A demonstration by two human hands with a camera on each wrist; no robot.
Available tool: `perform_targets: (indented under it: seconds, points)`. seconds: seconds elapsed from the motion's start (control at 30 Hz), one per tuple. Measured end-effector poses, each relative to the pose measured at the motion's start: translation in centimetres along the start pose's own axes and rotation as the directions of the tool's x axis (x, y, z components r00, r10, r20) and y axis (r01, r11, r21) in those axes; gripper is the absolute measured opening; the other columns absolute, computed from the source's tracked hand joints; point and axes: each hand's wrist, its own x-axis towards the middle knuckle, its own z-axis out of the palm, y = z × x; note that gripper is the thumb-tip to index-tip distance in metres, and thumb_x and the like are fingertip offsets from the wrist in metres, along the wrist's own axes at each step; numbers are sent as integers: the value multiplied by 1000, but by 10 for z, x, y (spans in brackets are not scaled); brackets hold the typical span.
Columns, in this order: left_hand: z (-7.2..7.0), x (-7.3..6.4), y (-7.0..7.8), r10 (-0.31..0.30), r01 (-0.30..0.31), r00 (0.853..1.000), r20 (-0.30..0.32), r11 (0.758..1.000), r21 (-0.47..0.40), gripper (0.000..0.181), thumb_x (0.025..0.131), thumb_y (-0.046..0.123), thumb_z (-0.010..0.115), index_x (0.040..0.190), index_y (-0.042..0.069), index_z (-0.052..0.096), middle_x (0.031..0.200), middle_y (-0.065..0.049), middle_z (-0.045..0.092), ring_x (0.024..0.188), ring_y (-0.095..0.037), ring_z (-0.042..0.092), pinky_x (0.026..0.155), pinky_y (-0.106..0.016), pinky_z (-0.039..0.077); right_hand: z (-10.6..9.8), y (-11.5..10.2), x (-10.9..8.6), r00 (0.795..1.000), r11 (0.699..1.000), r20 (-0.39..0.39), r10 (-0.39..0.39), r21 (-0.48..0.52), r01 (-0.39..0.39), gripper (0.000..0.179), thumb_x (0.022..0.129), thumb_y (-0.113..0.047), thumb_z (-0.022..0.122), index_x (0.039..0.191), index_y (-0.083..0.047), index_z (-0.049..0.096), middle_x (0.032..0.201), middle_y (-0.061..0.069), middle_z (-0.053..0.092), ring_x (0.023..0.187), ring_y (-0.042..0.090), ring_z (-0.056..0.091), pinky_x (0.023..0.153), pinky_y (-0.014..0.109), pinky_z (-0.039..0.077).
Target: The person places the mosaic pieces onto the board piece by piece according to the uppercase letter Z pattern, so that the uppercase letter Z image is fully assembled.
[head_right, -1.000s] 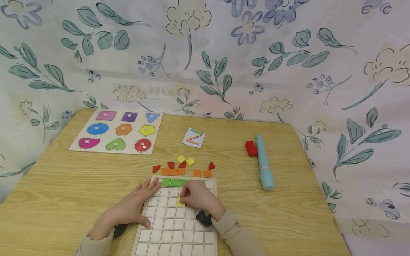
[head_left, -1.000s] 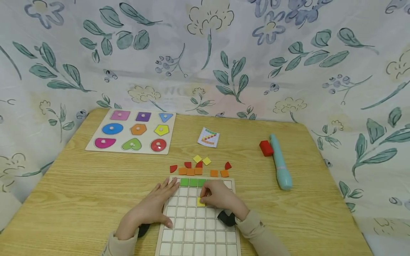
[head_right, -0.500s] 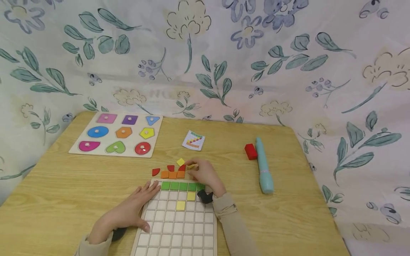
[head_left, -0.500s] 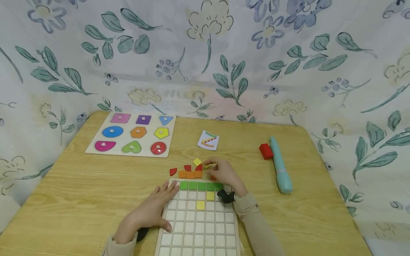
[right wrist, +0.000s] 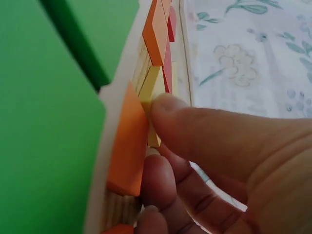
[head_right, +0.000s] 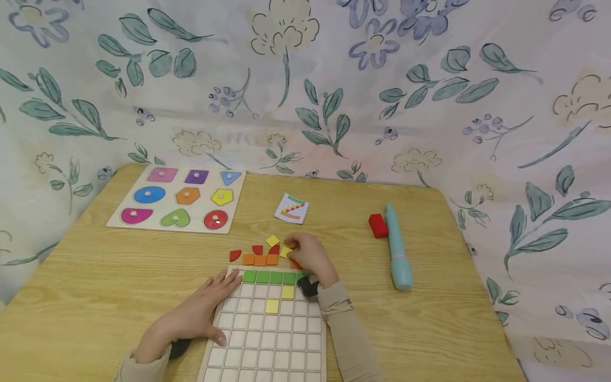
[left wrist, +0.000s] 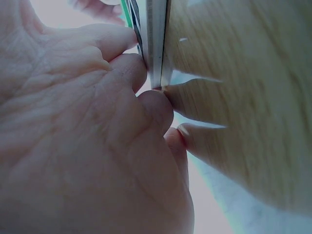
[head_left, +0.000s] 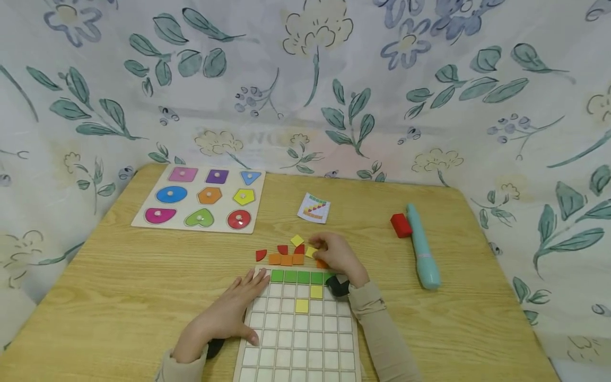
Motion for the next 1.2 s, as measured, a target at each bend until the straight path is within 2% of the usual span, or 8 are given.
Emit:
perform_targets:
  seconds: [0.17, 0.4, 0.6, 0.8, 0.87, 0.97, 1.07, 1.2]
  points:
    - [0, 0, 0, -1, 1, 1000, 0, 1000, -3, 125, 53, 44, 88, 154, 6, 23, 162, -18, 15, 149, -44, 6, 118, -64, 8, 0, -4, -2, 1000, 1000, 20, 16, -26, -15, 26, 84, -8, 73, 109, -3, 70, 110, 10, 68, 94, 21, 63, 85, 36, 54]
    - [1, -2, -3, -1, 1, 1000, -3, 1000, 3, 125, 53, 45, 88, 153, 5, 24, 162, -18, 15, 149, -44, 6, 118, -64, 8, 7, -7, -3, 999, 995, 30, 21, -94, -18, 24, 80, -9, 78, 101, -4, 69, 93, 7, 61, 78, 15, 52, 71, 28, 47]
    - [1, -1, -3, 3, -3, 1000, 0, 1000, 5, 125, 54, 44, 87, 154, 5, 23, 162, -18, 14, 149, -44, 6, 118, -64, 7, 7, -6, -5, 999, 1000, -32, 6, -29, -7, 16, 81, -4, 76, 89, -6, 62, 81, 5, 60, 72, 13, 51, 65, 24, 44]
    - [1, 1, -2, 13, -13, 1000, -3, 1000, 17, 125, 54, 43, 88, 154, 5, 22, 162, -18, 14, 149, -43, 6, 119, -62, 7, -2, -10, -15, 995, 998, -95, -8, 59, 14, 9, 85, -4, 71, 93, -5, 66, 88, 7, 66, 76, 13, 57, 68, 24, 50]
    - [1, 1, -2, 16, -16, 1000, -6, 1000, 20, 125, 54, 42, 88, 154, 5, 23, 162, -18, 15, 149, -43, 6, 119, -62, 8, -3, -12, -21, 999, 993, -48, -3, 114, 9, 10, 87, -5, 69, 97, -5, 67, 90, 7, 66, 76, 12, 58, 68, 23, 51]
    - [0, 0, -2, 18, -18, 1000, -10, 1000, 18, 124, 54, 43, 88, 154, 5, 24, 162, -17, 16, 149, -42, 7, 119, -62, 8, 0, -15, -32, 995, 976, 92, -29, 217, 8, 12, 90, -6, 66, 101, -2, 66, 90, 10, 65, 74, 12, 62, 66, 23, 55]
    - [0, 0, -2, 17, -17, 1000, -11, 1000, 15, 124, 55, 43, 88, 154, 5, 23, 162, -17, 16, 150, -42, 8, 119, -62, 8, 9, -19, -45, 970, 955, 233, -63, 295, -9, 13, 92, -7, 64, 102, 0, 64, 86, 11, 64, 69, 14, 65, 64, 25, 58]
    - [1, -1, -2, 16, -16, 1000, -9, 1000, 12, 123, 56, 43, 88, 154, 5, 23, 162, -17, 16, 150, -42, 8, 119, -62, 9, 27, -25, -64, 949, 951, 308, -74, 308, -26, 8, 91, -7, 65, 97, -2, 65, 79, 6, 64, 64, 13, 65, 60, 25, 58]
